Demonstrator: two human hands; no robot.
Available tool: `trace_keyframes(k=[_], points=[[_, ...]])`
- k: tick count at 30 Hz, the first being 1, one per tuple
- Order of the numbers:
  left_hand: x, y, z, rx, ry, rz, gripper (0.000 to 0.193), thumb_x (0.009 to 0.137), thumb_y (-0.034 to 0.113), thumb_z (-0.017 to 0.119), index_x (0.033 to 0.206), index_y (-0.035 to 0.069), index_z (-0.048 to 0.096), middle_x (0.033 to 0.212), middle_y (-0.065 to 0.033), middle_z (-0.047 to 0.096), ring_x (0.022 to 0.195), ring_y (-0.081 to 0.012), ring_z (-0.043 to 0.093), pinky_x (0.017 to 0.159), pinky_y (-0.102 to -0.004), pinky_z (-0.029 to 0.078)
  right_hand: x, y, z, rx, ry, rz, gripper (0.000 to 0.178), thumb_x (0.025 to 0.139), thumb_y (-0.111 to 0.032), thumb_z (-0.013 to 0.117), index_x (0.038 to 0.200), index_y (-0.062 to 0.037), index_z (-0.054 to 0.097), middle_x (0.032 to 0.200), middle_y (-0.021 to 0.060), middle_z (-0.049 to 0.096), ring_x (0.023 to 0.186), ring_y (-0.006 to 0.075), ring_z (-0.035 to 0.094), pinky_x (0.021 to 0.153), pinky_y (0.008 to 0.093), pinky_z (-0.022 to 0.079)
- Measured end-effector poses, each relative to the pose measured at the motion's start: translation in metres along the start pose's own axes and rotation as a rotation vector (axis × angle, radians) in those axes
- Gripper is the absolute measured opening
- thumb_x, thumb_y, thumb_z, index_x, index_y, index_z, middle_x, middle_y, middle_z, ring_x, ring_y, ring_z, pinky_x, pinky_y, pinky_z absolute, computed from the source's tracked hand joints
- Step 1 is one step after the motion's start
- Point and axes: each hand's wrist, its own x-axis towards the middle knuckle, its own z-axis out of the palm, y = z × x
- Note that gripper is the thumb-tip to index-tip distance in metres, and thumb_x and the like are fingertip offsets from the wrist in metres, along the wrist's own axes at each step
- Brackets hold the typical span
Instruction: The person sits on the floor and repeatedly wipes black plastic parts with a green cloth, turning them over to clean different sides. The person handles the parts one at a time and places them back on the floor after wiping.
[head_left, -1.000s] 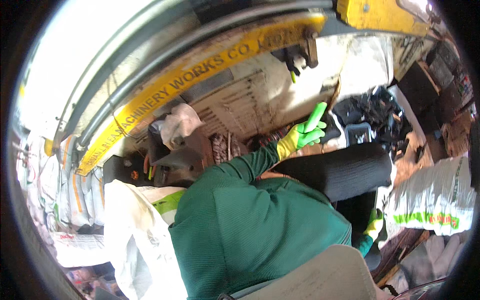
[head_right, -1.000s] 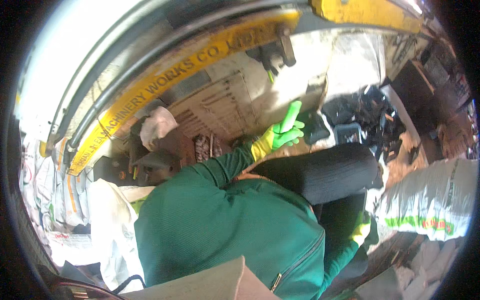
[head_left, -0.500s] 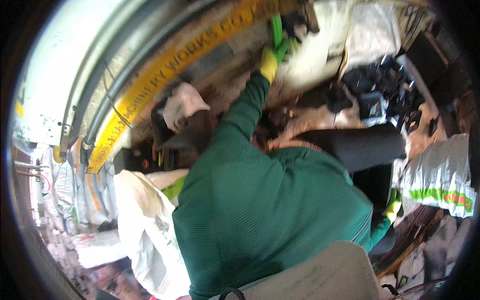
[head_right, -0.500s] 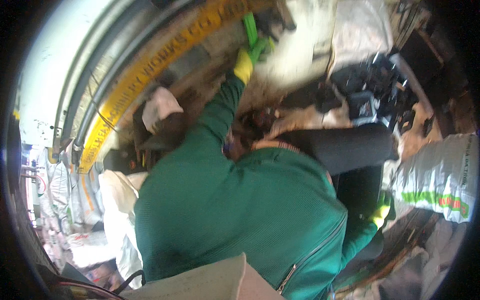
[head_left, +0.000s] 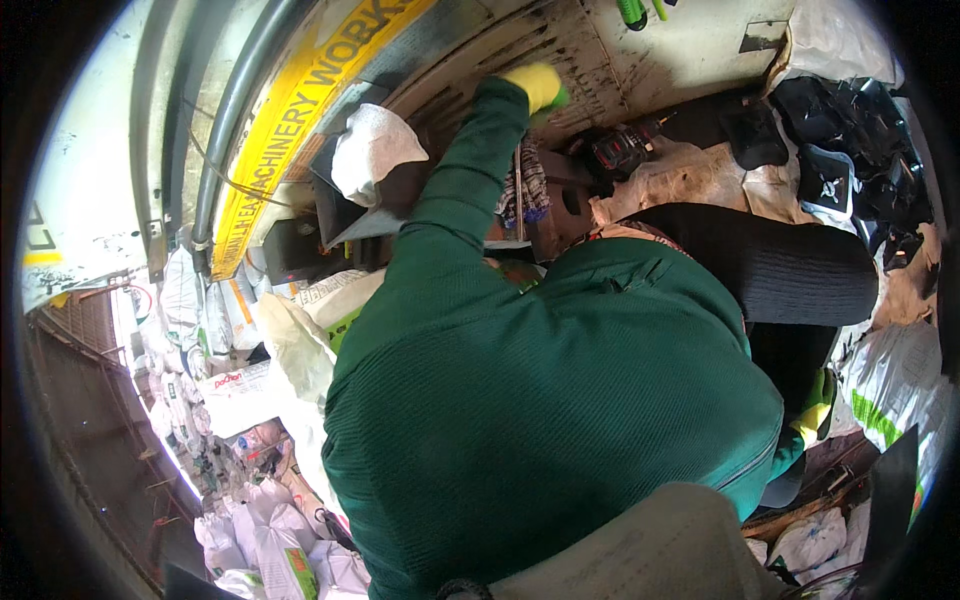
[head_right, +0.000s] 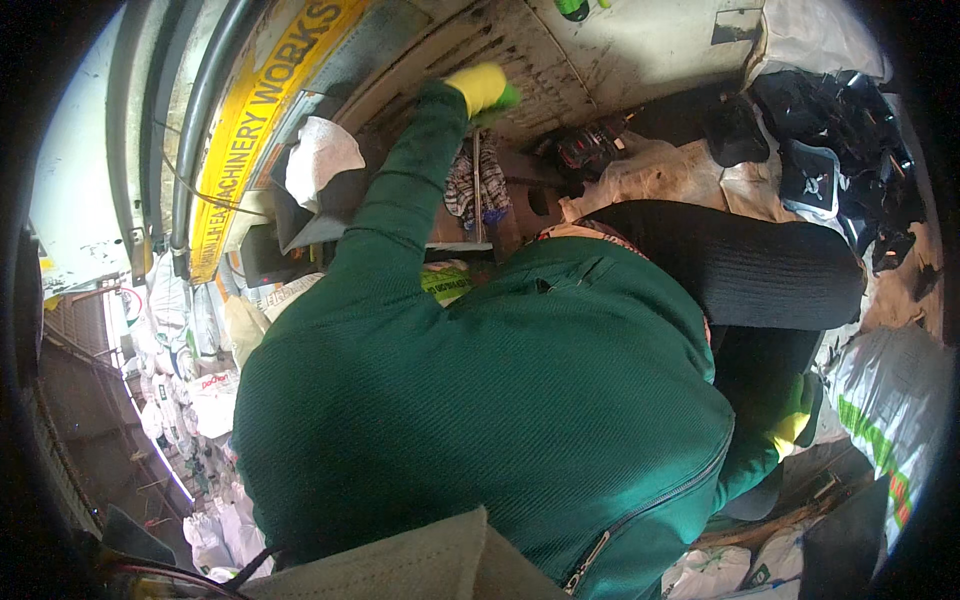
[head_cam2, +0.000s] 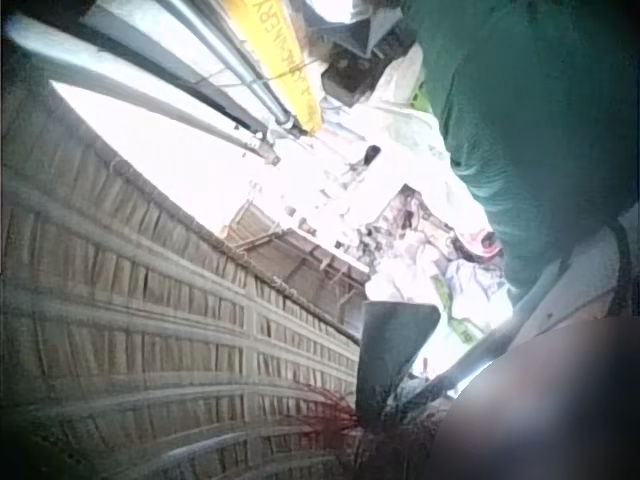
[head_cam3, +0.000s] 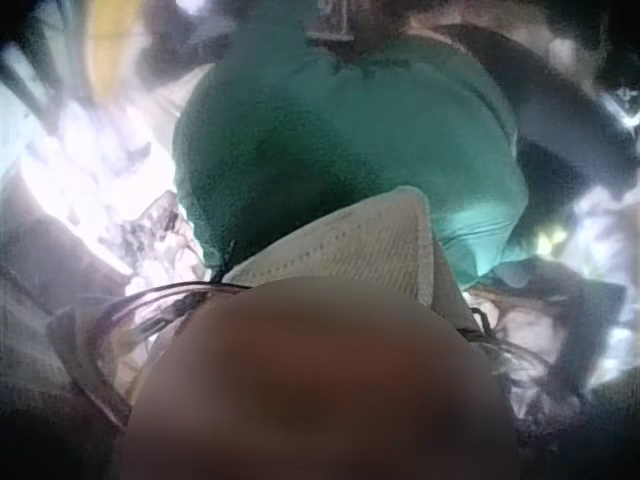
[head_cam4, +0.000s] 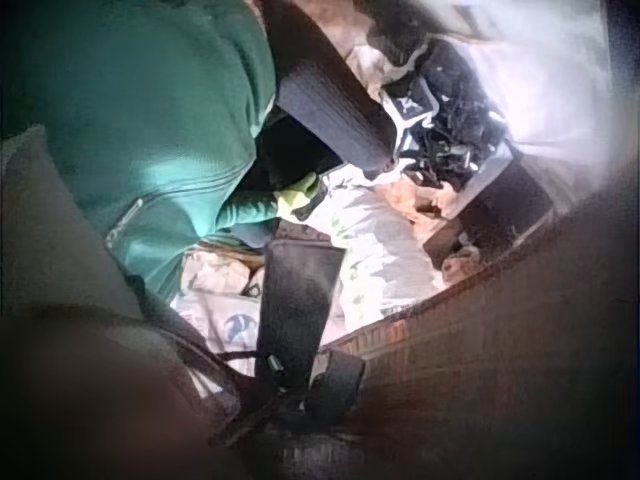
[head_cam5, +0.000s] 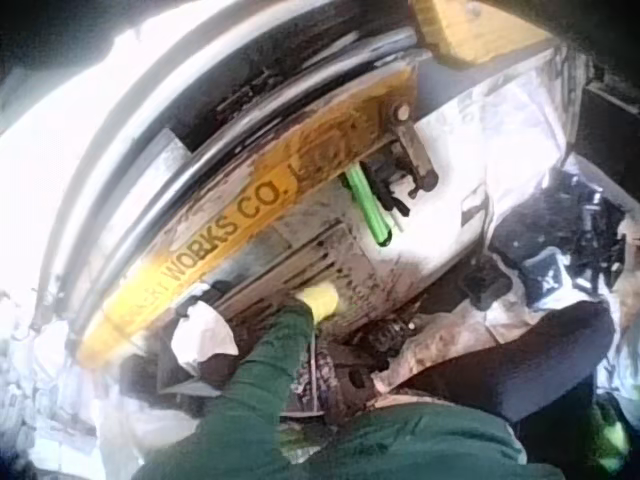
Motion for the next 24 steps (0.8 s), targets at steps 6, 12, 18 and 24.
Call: trace_keyframes(k=[6,12,18,24], points=[[-0.075,-0.032,0.107,0.632,-0.103,0.488,0.025,0.087,0.018,0.054,0.086,0.002,0.073,0.090,-0.0200,0.070,0.087,-0.0346,0.068,0.077,-0.0443,0.055,0.008,-0.005,0.002,-0.014,-0.011,-0.083,0.043,0.093,-0.029,0.064,0.128,-0.0025,0.061,0.126,0.0188,0.064,0.119,0.0297,0.059,0.100,0.0370,0.045],[-0.057,-0.151,0.192,0.602,-0.136,0.425,0.023,0.087,0.022,0.057,0.092,0.011,0.076,0.092,-0.0209,0.071,0.086,-0.0386,0.070,0.074,-0.0471,0.055,0.005,-0.083,-0.021,0.127,0.188,0.085,0.048,0.089,-0.037,0.068,0.124,-0.0056,0.065,0.117,0.0173,0.069,0.109,0.0276,0.065,0.095,0.0359,0.048],[-0.039,-0.104,0.185,-0.148,-0.234,-0.573,0.050,0.086,0.048,0.069,0.117,0.009,0.064,0.105,-0.0173,0.069,0.082,-0.0330,0.069,0.068,-0.0448,0.052,-0.011,-0.106,-0.006,0.208,0.268,-0.007,0.043,0.089,-0.033,0.071,0.121,-0.0055,0.066,0.108,0.0128,0.072,0.088,0.0180,0.064,0.083,0.0303,0.049],[-0.104,-0.074,0.135,-1.061,0.243,-0.583,0.040,0.085,0.022,0.072,0.116,0.006,0.053,0.085,-0.0104,0.063,0.064,-0.0216,0.057,0.055,-0.0408,0.047,-0.032,-0.126,-0.014,0.378,0.250,-0.047,0.037,0.092,-0.026,0.069,0.120,-0.0029,0.065,0.110,0.0159,0.071,0.102,0.0210,0.066,0.090,0.0319,0.048]])
